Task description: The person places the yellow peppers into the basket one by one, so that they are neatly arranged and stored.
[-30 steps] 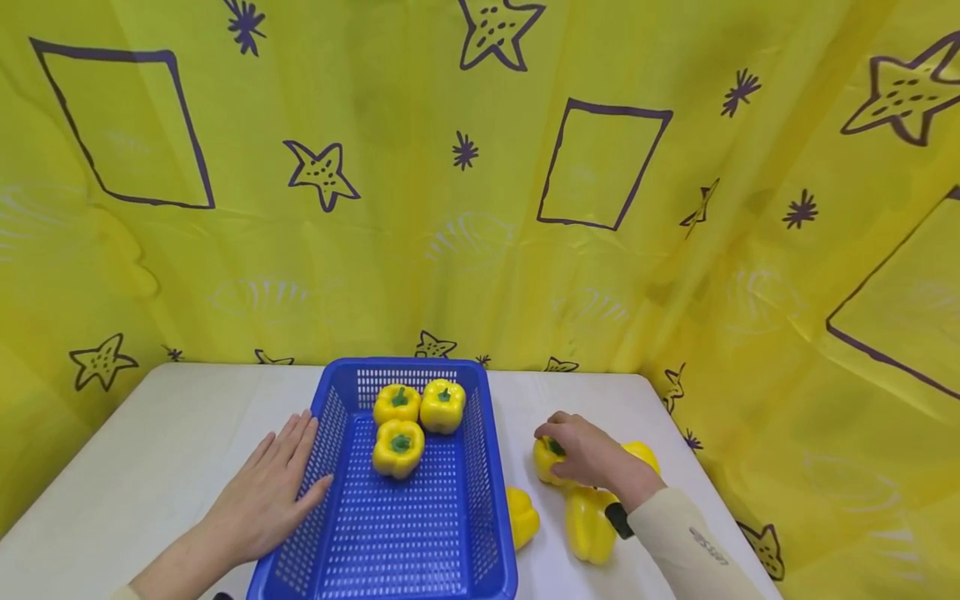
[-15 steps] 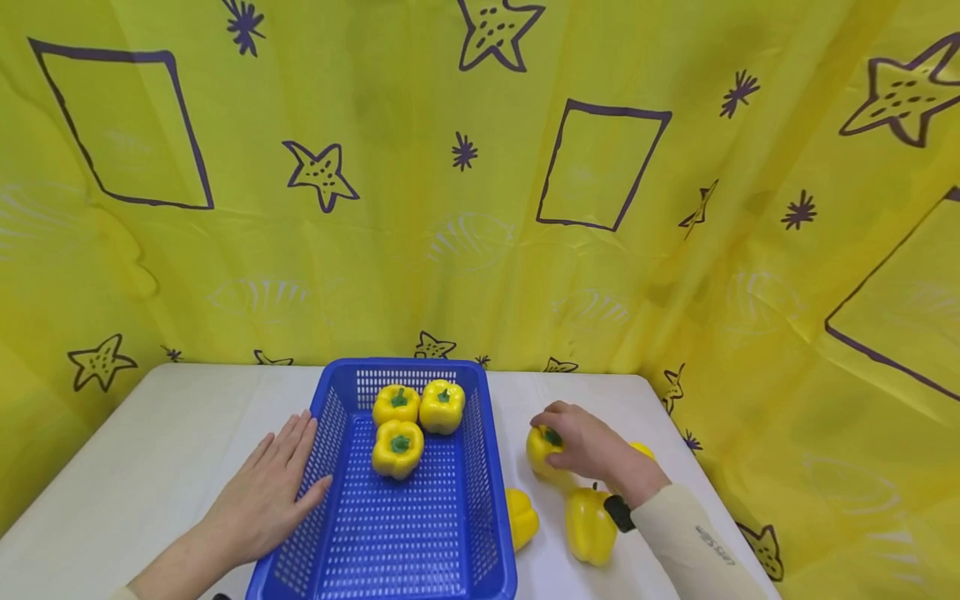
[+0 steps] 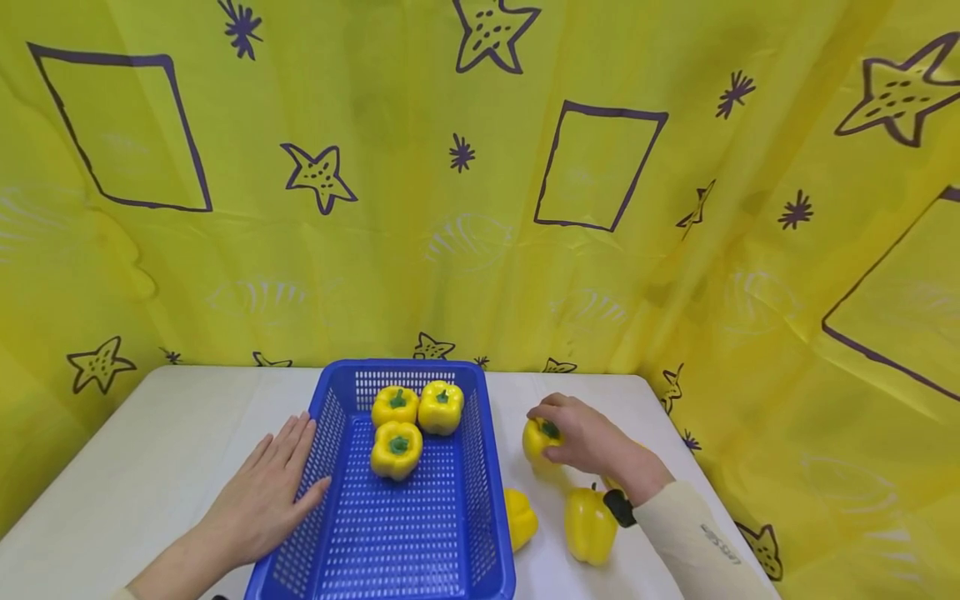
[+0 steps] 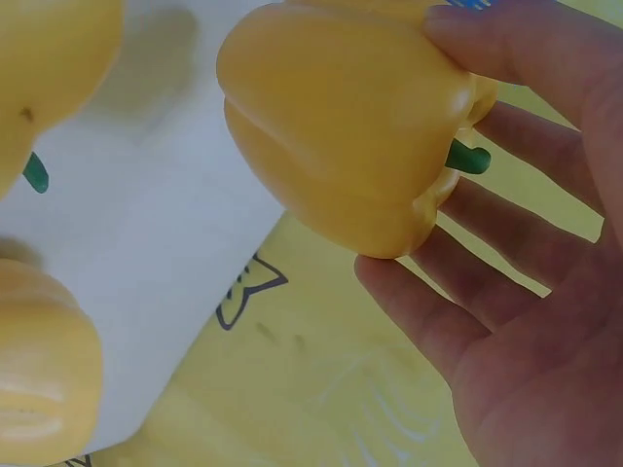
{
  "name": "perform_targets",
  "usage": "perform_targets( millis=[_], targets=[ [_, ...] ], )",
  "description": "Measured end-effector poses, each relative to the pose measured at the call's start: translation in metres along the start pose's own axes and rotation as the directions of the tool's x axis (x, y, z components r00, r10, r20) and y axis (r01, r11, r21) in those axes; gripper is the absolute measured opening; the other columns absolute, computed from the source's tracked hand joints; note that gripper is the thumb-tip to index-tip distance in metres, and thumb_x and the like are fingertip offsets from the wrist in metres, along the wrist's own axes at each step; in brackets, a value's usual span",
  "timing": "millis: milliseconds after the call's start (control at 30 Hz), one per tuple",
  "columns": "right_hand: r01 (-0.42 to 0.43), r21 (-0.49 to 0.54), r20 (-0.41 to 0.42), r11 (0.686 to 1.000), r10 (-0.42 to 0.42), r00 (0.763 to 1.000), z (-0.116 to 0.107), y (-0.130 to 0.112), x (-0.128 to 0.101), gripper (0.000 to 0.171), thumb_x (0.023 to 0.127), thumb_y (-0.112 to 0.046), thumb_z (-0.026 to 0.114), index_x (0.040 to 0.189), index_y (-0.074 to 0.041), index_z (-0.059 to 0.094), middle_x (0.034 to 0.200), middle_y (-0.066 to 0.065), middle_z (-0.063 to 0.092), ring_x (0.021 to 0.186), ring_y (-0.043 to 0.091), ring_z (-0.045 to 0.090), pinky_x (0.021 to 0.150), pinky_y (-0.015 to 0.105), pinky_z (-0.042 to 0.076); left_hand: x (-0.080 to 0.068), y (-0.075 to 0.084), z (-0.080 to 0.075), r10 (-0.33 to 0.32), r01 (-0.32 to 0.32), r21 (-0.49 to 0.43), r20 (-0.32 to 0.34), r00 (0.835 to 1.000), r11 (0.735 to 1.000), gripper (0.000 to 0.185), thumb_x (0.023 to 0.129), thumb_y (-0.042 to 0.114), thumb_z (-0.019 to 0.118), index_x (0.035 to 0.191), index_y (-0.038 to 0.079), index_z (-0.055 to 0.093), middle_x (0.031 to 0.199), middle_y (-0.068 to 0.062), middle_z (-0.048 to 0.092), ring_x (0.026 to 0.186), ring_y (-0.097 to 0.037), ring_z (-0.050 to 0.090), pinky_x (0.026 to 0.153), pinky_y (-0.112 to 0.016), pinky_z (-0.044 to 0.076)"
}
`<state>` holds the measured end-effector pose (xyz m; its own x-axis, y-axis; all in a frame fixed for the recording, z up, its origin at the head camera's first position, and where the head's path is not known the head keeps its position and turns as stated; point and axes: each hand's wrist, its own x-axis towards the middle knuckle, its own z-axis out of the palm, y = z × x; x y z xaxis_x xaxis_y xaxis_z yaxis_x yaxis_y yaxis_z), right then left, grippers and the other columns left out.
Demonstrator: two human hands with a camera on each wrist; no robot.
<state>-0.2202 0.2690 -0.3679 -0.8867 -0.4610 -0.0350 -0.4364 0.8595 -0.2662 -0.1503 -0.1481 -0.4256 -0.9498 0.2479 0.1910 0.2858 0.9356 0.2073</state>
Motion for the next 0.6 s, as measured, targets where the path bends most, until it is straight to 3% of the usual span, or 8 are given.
perform_targets(
  millis=[600],
  targets=[
    [0.105, -0.044, -0.053, 0.994, -0.107, 0.993, -0.018, -0.010, 0.004, 0.044, 0.083, -0.013, 0.078, 0.124, -0.010, 0.065, 0.127, 0.011, 0.061, 0.110, 0.026, 0.060, 0.095, 0.046, 0.055, -0.001, 0.000, 0.000, -0.004, 0.004, 0.003, 0.002, 1.000, 1.000, 0.079, 0.098, 0.045, 0.052, 0.153, -0.005, 0.027, 0.161, -0.024, 0.026, 0.150, -0.042, 0.023, 0.121, -0.061, 0.019]
  ],
)
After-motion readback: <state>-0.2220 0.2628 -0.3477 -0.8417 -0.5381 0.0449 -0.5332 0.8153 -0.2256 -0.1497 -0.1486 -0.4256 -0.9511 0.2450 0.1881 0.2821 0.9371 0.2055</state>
